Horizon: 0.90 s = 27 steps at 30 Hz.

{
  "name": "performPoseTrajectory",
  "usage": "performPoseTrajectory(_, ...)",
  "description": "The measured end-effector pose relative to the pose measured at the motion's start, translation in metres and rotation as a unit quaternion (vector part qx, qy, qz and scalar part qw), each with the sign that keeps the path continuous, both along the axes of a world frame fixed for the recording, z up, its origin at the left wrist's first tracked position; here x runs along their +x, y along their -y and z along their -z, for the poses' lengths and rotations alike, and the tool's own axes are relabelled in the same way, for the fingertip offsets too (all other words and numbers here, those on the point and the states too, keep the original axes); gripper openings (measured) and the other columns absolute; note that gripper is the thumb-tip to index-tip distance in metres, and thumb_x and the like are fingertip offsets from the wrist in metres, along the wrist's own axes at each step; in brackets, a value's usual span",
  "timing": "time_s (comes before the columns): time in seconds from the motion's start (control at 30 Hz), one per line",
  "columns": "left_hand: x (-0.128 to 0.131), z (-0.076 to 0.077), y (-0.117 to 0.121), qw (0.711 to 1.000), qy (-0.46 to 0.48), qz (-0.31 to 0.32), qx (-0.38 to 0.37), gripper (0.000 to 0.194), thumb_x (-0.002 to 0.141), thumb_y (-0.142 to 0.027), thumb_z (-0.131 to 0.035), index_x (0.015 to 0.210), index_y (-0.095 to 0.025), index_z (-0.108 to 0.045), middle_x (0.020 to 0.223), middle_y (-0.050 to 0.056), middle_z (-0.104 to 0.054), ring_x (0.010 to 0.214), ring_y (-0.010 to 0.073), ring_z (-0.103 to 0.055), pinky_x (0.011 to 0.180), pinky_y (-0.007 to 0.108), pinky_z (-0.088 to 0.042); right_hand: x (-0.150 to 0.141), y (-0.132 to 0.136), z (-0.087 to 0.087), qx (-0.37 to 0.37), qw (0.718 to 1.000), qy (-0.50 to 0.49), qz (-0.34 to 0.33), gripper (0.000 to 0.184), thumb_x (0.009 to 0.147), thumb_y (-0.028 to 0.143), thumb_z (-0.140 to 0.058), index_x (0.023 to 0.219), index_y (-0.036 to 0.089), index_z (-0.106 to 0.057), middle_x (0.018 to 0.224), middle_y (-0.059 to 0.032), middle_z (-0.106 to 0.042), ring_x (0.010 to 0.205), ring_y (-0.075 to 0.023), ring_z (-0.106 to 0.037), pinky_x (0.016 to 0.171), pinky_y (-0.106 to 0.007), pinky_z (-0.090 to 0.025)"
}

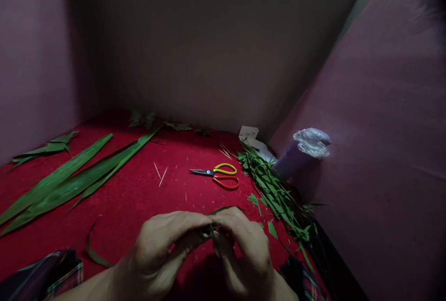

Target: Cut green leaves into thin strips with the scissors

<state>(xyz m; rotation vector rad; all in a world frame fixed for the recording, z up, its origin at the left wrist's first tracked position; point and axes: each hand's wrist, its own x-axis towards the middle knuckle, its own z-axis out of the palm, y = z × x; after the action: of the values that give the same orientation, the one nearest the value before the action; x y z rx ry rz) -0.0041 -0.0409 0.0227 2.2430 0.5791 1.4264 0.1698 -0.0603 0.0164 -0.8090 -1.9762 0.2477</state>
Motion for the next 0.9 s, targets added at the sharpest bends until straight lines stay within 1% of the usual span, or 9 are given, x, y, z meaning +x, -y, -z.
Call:
performPoseTrajectory(0.13,0.001,-0.002,0.001,1.000,-0.002,-0.006,-0.002,0.033,0.080,-0.005,-0.050,0.107,-0.023,-0.053,0.087,0.001,-0.071,0.076,0.0109,-0.067,0.071,0.014,-0.052,0.000,-0.002,0.002,0.004,1.000,0.007,0.005,0.023,0.082,0.003,-0.044,0.097,0.015,-0.057,0.076,-0.0076,-0.065,0.067,-0.0165,-0.058,0.056,-0.026,-0.048)
performPoseTrajectory(0.33,0.002,0.000,0.000,1.000,-0.009,-0.011,0.004,0.030,0.081,-0.006,-0.049,0.105,-0.023,-0.054,0.084,0.000,-0.070,0.074,0.0099,-0.067,0.070,0.013,-0.051,0.000,-0.003,0.004,0.017,0.999,0.027,0.024,0.019,0.082,0.004,-0.043,0.087,0.016,-0.058,0.067,-0.0055,-0.061,0.061,-0.0156,-0.056,0.052,-0.025,-0.044)
performPoseTrajectory(0.5,0.001,-0.001,0.000,1.000,-0.018,-0.008,0.010,0.030,0.081,-0.006,-0.049,0.105,-0.023,-0.053,0.084,0.000,-0.070,0.075,0.0094,-0.067,0.070,0.013,-0.050,0.000,-0.003,0.008,0.030,0.997,0.064,0.039,0.019,0.083,0.005,-0.040,0.084,0.016,-0.056,0.065,-0.0044,-0.058,0.060,-0.0153,-0.054,0.051,-0.025,-0.040)
performPoseTrajectory(0.73,0.000,-0.001,0.000,1.000,-0.021,-0.008,0.008,0.031,0.080,-0.004,-0.048,0.105,-0.022,-0.052,0.085,0.000,-0.070,0.076,0.0101,-0.066,0.071,0.013,-0.050,0.001,-0.004,0.014,0.028,0.986,0.147,0.073,0.021,0.082,0.009,-0.036,0.074,0.016,-0.054,0.058,-0.0027,-0.050,0.049,-0.0144,-0.046,0.044,-0.025,-0.031)
performPoseTrajectory(0.9,-0.001,0.002,0.001,1.000,-0.021,-0.007,0.007,0.030,0.080,-0.005,-0.050,0.104,-0.021,-0.053,0.084,0.001,-0.070,0.077,0.0104,-0.067,0.071,0.013,-0.051,0.002,-0.004,0.013,0.022,0.979,0.183,0.083,0.020,0.079,0.009,-0.036,0.073,0.014,-0.055,0.059,-0.0037,-0.050,0.049,-0.0150,-0.045,0.044,-0.027,-0.028)
